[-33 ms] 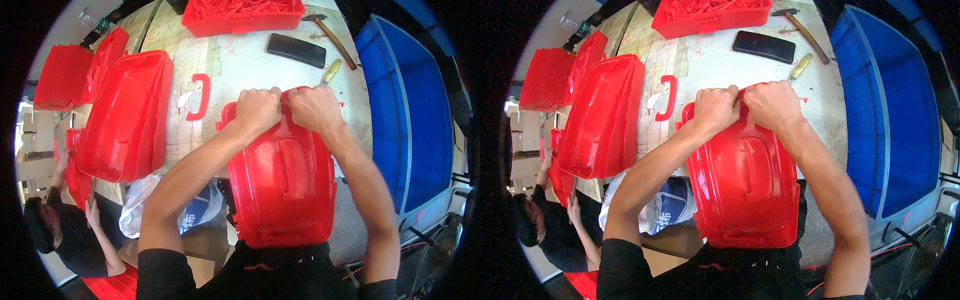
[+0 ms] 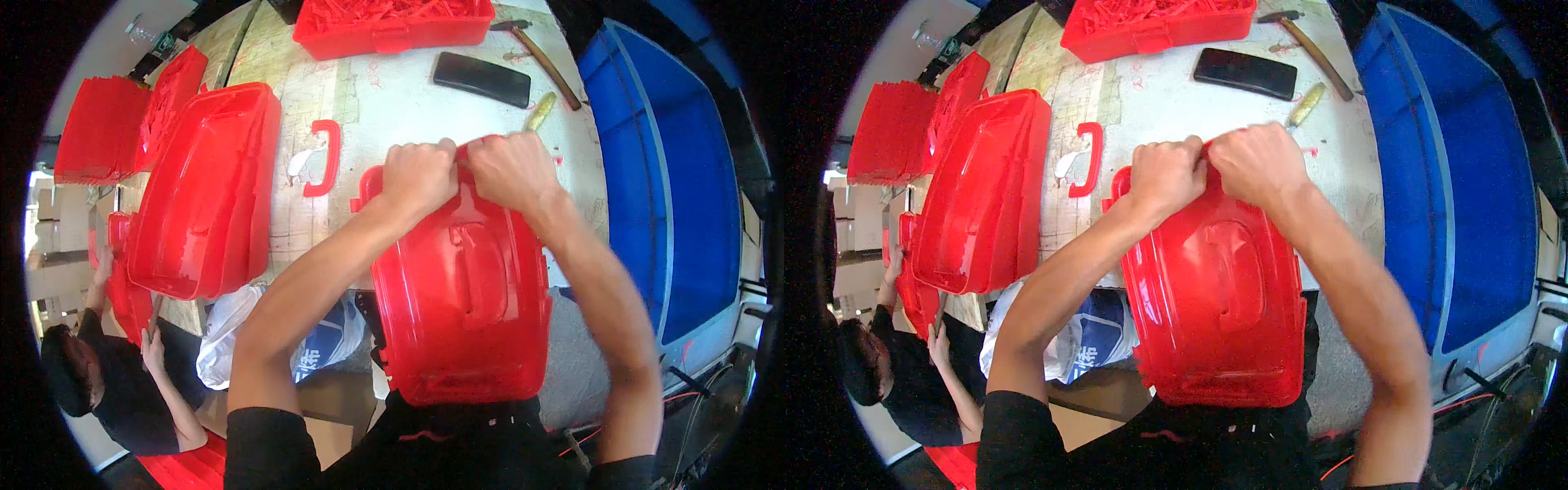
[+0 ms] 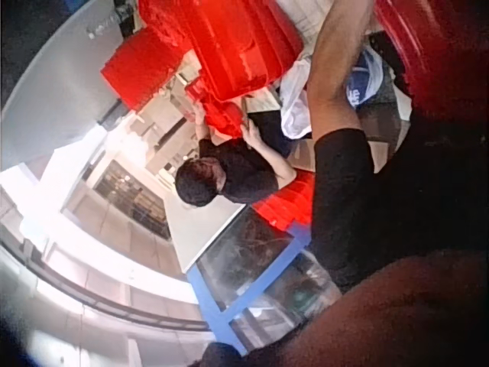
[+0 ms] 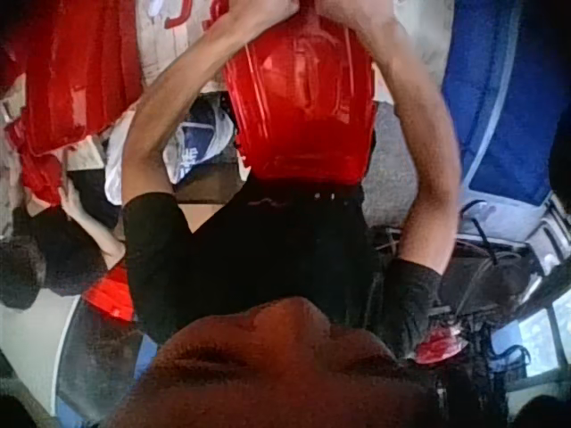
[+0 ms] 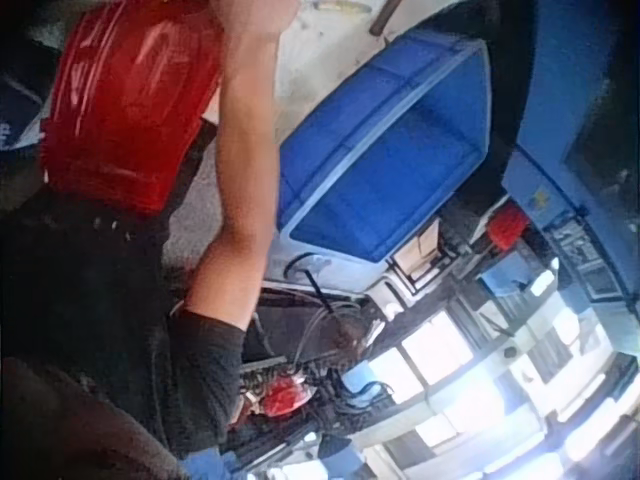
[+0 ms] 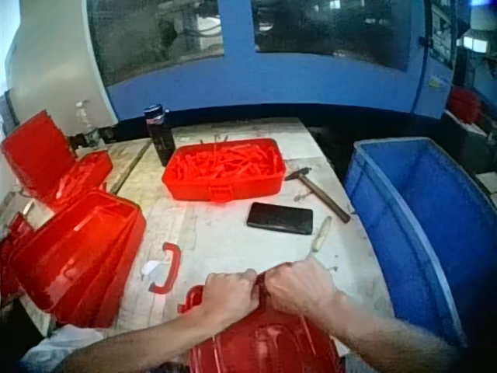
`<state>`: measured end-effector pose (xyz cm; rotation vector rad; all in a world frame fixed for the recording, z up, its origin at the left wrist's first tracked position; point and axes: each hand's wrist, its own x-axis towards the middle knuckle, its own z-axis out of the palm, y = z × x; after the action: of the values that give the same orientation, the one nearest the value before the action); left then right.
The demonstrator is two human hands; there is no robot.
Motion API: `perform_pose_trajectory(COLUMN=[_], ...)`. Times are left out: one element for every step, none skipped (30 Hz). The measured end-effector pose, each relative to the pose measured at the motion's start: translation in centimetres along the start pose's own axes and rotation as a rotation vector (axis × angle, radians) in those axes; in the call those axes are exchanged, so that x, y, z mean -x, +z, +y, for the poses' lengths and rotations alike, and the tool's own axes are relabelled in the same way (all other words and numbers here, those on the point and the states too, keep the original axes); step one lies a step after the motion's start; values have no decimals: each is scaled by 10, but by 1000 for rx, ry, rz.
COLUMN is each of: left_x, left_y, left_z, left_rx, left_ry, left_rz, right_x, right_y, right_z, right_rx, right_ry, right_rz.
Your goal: The person repeatedly snaps red plastic latches onto red plastic containers, then flips and stacks them. A coworker across the table performs the same task. The person handles containers one at a time and places finished units into a growing stack.
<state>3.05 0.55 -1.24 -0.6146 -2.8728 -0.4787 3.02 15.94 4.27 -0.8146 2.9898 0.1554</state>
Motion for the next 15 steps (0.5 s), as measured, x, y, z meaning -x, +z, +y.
perform_pose_trajectory(left_x=[0, 0, 0, -1, -1, -2, -2, -4, -4, -5, -8, -9, -12, -14, -16], left_y=[0, 1, 1, 2, 2, 1, 1, -1, -3, -6, -9, -12, -14, -17, -19], left_z=[0, 0, 0, -1, 0, -1, 0, -2, -2, -3, -4, -5, -7, -8, -9], left_rx=[-5, -30, -28, -34, -27, -9, 4, 4, -2, -5, 8, 14, 18, 30, 38], left_ry=[-52, -35, -33, -39, -35, -83, -72, -62, -63, -23, -9, -5, -2, 15, 29], left_rz=[-7, 3, 0, -14, -18, -40, -54, -53, -54, -85, -108, -142, -169, -190, -209], right_x=[-4, -8, -12, -16, -17, -19, -16, -13, -7, -3, 0, 3, 4, 6, 6], right_y=[-6, -12, -17, -20, -22, -22, -18, -14, -8, 0, 8, 17, 24, 31, 37], right_z=[2, 3, 4, 4, 4, 4, 4, 4, 3, 3, 4, 3, 3, 4, 3], right_rx=[47, 100, 158, 179, 204, 223, 187, 147, 114, 77, 67, 53, 44, 32, 42], right_ry=[-82, -144, -218, -224, -246, -293, -214, -162, -103, -65, -52, -27, -5, -10, -14], right_rz=[28, 11, 37, -25, -37, 41, -48, -35, -55, -15, 42, 64, 92, 180, 213])
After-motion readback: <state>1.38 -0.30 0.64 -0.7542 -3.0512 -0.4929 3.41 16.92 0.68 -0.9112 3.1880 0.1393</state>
